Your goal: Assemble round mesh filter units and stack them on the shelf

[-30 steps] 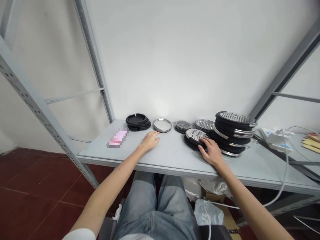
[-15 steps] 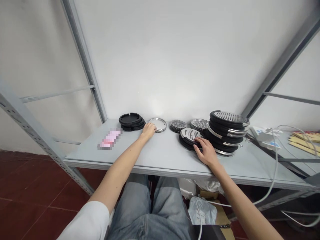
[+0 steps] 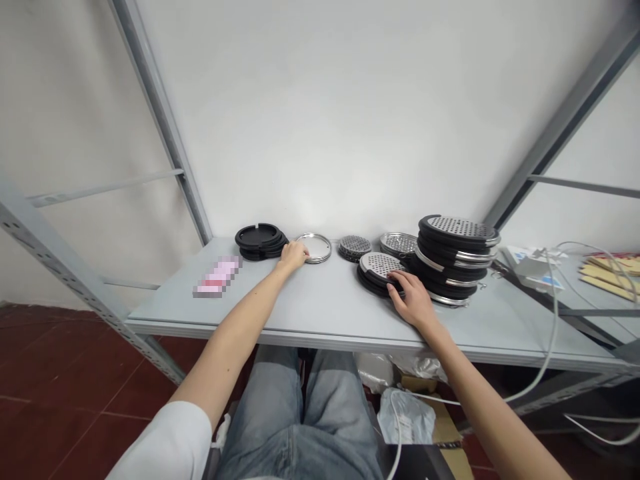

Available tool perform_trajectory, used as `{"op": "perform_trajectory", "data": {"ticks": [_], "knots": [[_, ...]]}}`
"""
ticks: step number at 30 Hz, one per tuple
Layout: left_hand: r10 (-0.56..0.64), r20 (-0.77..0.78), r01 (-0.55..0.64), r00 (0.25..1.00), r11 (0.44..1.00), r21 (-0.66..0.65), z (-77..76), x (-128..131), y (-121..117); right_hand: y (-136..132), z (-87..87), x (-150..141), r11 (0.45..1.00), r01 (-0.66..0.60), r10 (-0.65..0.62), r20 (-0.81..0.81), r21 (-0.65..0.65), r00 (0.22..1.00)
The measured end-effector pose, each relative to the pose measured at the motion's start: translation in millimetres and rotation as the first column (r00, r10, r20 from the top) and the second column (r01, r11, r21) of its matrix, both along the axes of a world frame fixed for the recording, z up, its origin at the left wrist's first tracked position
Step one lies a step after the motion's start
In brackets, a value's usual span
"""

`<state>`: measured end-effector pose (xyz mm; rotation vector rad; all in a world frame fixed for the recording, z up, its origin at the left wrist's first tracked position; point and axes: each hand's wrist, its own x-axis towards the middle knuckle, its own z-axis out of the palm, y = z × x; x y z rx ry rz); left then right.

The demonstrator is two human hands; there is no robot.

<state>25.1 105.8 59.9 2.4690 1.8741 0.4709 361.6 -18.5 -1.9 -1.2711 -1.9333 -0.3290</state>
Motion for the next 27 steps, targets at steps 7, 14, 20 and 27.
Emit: {"op": "perform_trajectory", "data": {"ticks": [7, 14, 20, 27], "knots": [[0.071, 0.063, -0.067, 0.996, 0.996, -0.053, -0.5, 0, 4, 1, -0.9, 1, 1.000, 0.005, -0.005, 0.009, 0.002, 1.000], [0.053, 0.041, -0.052, 0.998, 0.998, -0.032, -0.5, -1, 3, 2, -1.9, 0, 0.999, -0.001, 0.001, 0.015, 0.046, 1.000], [-0.100, -0.072, 0.103, 0.992, 0.994, 0.039, 1.4, 0, -9, -2, 3.5, -6, 0.993, 0.015, -0.031, 0.138, 0.115, 0.990], [-0.206, -0.168, 0.213, 0.964, 0.977, 0.026, 2.3, 0, -8, 13, 24.0, -79, 0.969, -0.218, 0.244, 0.288, -0.119, 0.926]]}}
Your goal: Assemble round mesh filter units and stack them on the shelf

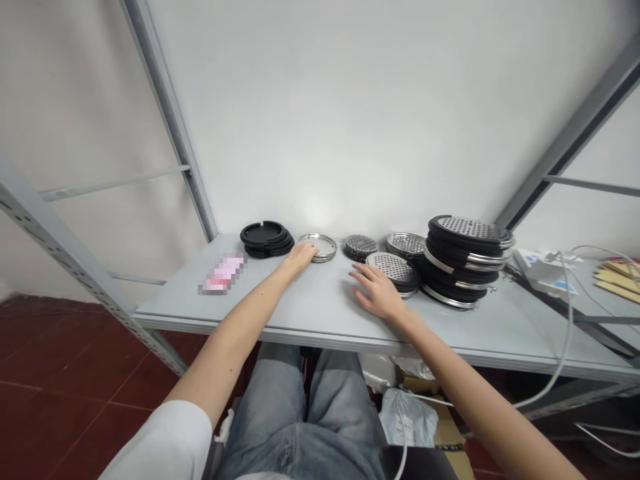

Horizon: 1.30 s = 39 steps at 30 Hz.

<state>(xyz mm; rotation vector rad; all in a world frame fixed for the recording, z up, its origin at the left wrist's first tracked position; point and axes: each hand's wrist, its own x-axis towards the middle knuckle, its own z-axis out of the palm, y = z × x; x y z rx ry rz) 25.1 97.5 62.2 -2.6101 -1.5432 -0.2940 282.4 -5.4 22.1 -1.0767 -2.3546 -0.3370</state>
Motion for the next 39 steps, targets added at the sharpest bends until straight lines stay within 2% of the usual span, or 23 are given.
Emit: {"op": "perform_trajectory", "data": {"ticks": [2, 4, 6, 7, 8, 11, 14, 24, 29, 34, 36, 39], "knots": [[-0.008, -0.019, 0.008, 1.000, 1.000, -0.002, -0.6, 2, 1, 15, 3.2, -28, 0.990, -0.007, 0.008, 0.001, -0.139, 1.000], [-0.008, -0.033, 0.007, 0.999, 1.000, -0.004, -1.6, 4, 2, 33, 1.2, -50, 0.959, 0.054, -0.065, -0.031, -0.279, 0.997], [-0.008, -0.043, 0.008, 0.999, 1.000, -0.007, -2.7, 5, 2, 48, -5.6, -64, 0.876, 0.172, -0.205, -0.026, -0.451, 0.978], [-0.009, -0.046, 0.009, 0.999, 1.000, -0.008, -3.0, 5, 3, 53, -10.2, -67, 0.827, 0.225, -0.260, 0.004, -0.515, 0.966], [-0.012, -0.049, 0.012, 0.999, 1.000, -0.009, -3.2, 6, 3, 57, -15.0, -69, 0.801, 0.255, -0.286, 0.029, -0.541, 0.958], [-0.031, -0.050, 0.031, 0.998, 0.999, -0.011, -2.1, 5, 4, 58, -27.1, -70, 0.818, 0.267, -0.290, 0.037, -0.509, 0.956], [-0.062, -0.056, 0.061, 0.997, 0.998, -0.023, 1.1, 5, 5, 54, -31.7, -69, 0.842, 0.259, -0.282, 0.024, -0.473, 0.959], [-0.114, -0.069, 0.112, 0.991, 0.993, -0.026, 11.3, 6, 7, 50, -29.0, -69, 0.860, 0.246, -0.307, -0.070, -0.447, 0.949], [-0.096, -0.054, 0.096, 0.994, 0.995, 0.002, 14.9, 9, 10, 50, -28.8, -68, 0.860, 0.228, -0.315, -0.124, -0.457, 0.941], [-0.090, -0.026, 0.092, 0.996, 0.993, 0.075, 15.2, 2, 3, 52, -32.1, -66, 0.853, 0.193, -0.337, -0.228, -0.485, 0.914], [-0.153, -0.007, 0.152, 0.988, 0.976, 0.153, 10.7, -6, -7, 53, -33.7, -64, 0.856, 0.167, -0.351, -0.313, -0.489, 0.883], [-0.260, 0.052, 0.236, 0.964, 0.931, 0.279, -4.1, -24, -30, 55, -34.0, -61, 0.873, 0.080, -0.345, -0.493, -0.481, 0.799]]}}
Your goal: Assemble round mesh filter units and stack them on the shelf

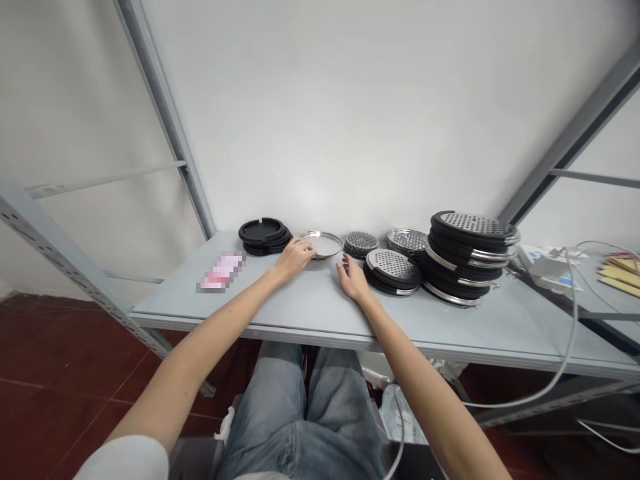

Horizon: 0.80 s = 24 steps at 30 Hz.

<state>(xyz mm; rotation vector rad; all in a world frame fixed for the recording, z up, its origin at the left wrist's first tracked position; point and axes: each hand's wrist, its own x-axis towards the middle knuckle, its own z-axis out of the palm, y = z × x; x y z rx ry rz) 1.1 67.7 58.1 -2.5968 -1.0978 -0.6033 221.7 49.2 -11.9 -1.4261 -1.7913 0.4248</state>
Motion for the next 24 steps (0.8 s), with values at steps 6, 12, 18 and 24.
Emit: {"op": "perform_trajectory", "data": {"ticks": [6, 12, 18, 24], "knots": [[-0.169, 0.164, 0.157, 0.972, 0.984, 0.085, -35.9, -41, -44, -1, 1.7, 6, 0.996, 0.086, -0.072, -0.284, 0.038, 0.956], [-0.214, 0.217, 0.217, 0.953, 0.976, 0.008, -51.4, -57, -53, 0, -0.6, 6, 0.999, 0.031, -0.020, -0.294, 0.035, 0.956], [-0.164, 0.238, 0.195, 0.957, 0.975, -0.110, -57.1, -53, -47, -2, 2.1, 5, 0.999, -0.054, 0.054, -0.111, -0.005, 0.992], [-0.098, 0.329, 0.197, 0.939, 0.939, -0.283, -45.6, -52, -56, -5, 5.0, 1, 0.994, -0.105, 0.106, 0.086, -0.018, 0.991]]}}
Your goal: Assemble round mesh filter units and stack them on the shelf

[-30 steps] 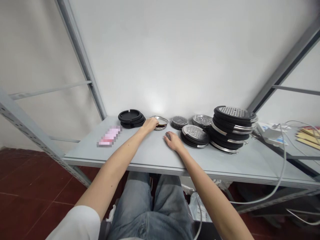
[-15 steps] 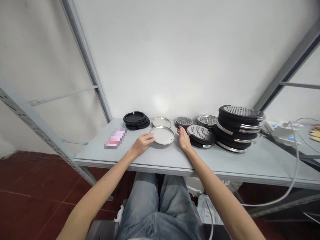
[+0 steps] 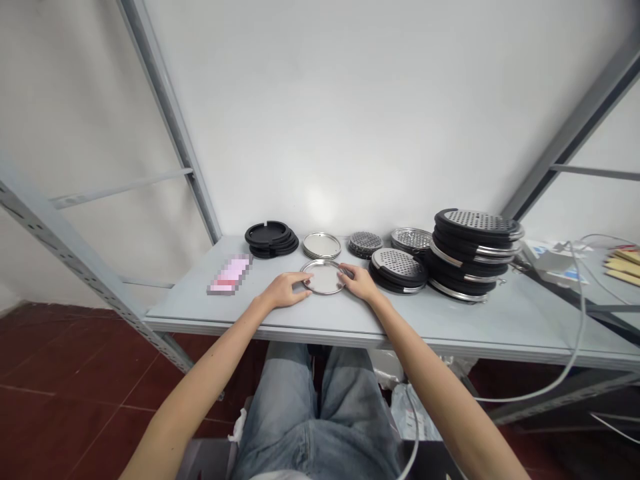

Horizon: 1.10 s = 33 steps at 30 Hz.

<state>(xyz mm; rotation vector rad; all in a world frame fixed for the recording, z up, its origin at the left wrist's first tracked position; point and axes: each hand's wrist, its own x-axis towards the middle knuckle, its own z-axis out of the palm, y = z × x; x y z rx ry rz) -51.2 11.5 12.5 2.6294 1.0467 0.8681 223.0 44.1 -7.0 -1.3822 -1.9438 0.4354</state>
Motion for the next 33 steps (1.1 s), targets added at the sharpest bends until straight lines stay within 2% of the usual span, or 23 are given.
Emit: {"op": "perform_trajectory", "data": {"ticks": [4, 9, 15, 18, 21, 26, 33], "knots": [[0.038, -0.053, -0.041, 0.998, 0.997, -0.071, 5.8, 3, -4, 0, 0.3, -2, 0.999, -0.033, 0.034, 0.051, -0.015, 0.998], [0.055, -0.012, -0.056, 0.998, 0.995, -0.088, 5.4, 7, 6, 2, -2.3, -2, 0.999, -0.038, 0.038, 0.097, 0.001, 0.995], [0.004, 0.012, -0.003, 1.000, 0.992, -0.122, 9.3, 14, 22, 1, -2.1, -4, 0.997, 0.037, -0.048, 0.157, 0.071, 0.986], [0.001, 0.030, 0.001, 1.000, 0.996, -0.093, 7.5, 23, 30, -2, -1.1, -5, 0.992, 0.061, -0.084, 0.221, 0.108, 0.972], [0.063, 0.001, -0.063, 0.998, 0.997, -0.047, 2.1, 32, 33, -4, -1.4, -5, 0.992, 0.071, -0.093, 0.223, 0.102, 0.970], [0.196, -0.143, -0.193, 0.970, 0.981, 0.031, -4.7, 37, 26, -2, -2.5, -3, 0.994, 0.092, -0.101, 0.167, 0.063, 0.981], [0.348, -0.179, -0.352, 0.920, 0.936, 0.011, -8.6, 37, 25, -11, 2.6, -6, 0.995, 0.088, -0.098, 0.217, 0.055, 0.971]]}}
